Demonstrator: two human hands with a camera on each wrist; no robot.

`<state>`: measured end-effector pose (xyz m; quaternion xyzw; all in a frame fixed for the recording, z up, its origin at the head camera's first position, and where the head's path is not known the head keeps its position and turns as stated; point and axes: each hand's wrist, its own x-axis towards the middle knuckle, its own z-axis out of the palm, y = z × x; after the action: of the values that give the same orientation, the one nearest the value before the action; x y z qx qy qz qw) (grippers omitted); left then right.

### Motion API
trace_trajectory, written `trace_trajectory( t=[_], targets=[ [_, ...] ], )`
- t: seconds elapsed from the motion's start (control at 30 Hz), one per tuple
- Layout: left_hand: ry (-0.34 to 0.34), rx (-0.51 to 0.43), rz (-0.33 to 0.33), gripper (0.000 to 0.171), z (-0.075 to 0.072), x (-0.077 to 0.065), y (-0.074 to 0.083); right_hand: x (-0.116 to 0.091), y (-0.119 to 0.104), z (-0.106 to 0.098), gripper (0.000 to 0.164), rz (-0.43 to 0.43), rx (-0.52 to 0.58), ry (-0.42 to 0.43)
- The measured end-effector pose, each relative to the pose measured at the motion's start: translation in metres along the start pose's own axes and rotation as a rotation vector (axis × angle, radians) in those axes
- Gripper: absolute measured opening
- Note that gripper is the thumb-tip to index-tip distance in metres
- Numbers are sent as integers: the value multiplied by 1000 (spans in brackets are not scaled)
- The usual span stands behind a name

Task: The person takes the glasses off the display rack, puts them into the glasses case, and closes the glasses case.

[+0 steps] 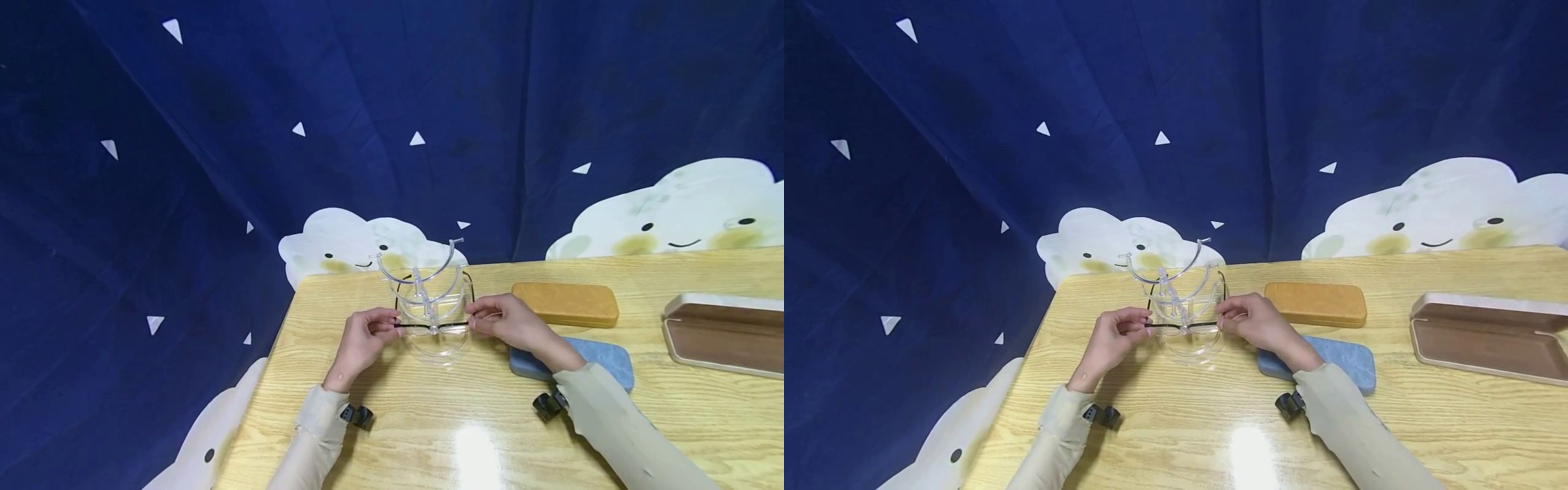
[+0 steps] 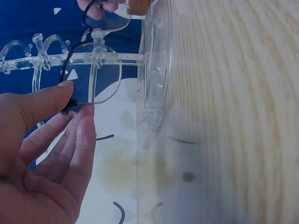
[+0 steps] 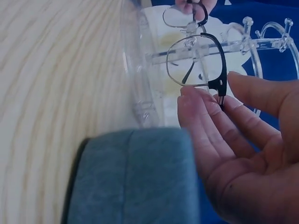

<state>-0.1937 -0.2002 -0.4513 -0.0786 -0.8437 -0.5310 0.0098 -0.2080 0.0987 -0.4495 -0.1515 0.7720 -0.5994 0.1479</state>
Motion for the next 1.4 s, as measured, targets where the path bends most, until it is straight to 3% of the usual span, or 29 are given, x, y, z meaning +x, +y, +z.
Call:
trace_trajectory(
  t=[0.13, 0.37, 0.67, 0.87, 1.13, 1.4],
  targets=[
    [30, -17, -9, 33, 1, 1, 1, -2, -5, 0, 38, 10, 68, -17],
    [9, 17, -5, 33, -2, -1, 6, -5, -12, -2, 38, -17, 45, -8],
    [11, 56, 15, 24, -11, -8, 22, -11, -26, 0, 33, -100, -90, 97],
    [-1, 89, 73, 16, -17, -12, 33, -19, -38, 1, 29, -135, -145, 153],
    [-56, 156, 90, 14, -24, -19, 47, -30, -46, -3, 27, -112, -155, 149],
    [-168, 177, 93, 15, -30, -30, 65, -47, -53, -9, 28, -117, -154, 123]
  ],
)
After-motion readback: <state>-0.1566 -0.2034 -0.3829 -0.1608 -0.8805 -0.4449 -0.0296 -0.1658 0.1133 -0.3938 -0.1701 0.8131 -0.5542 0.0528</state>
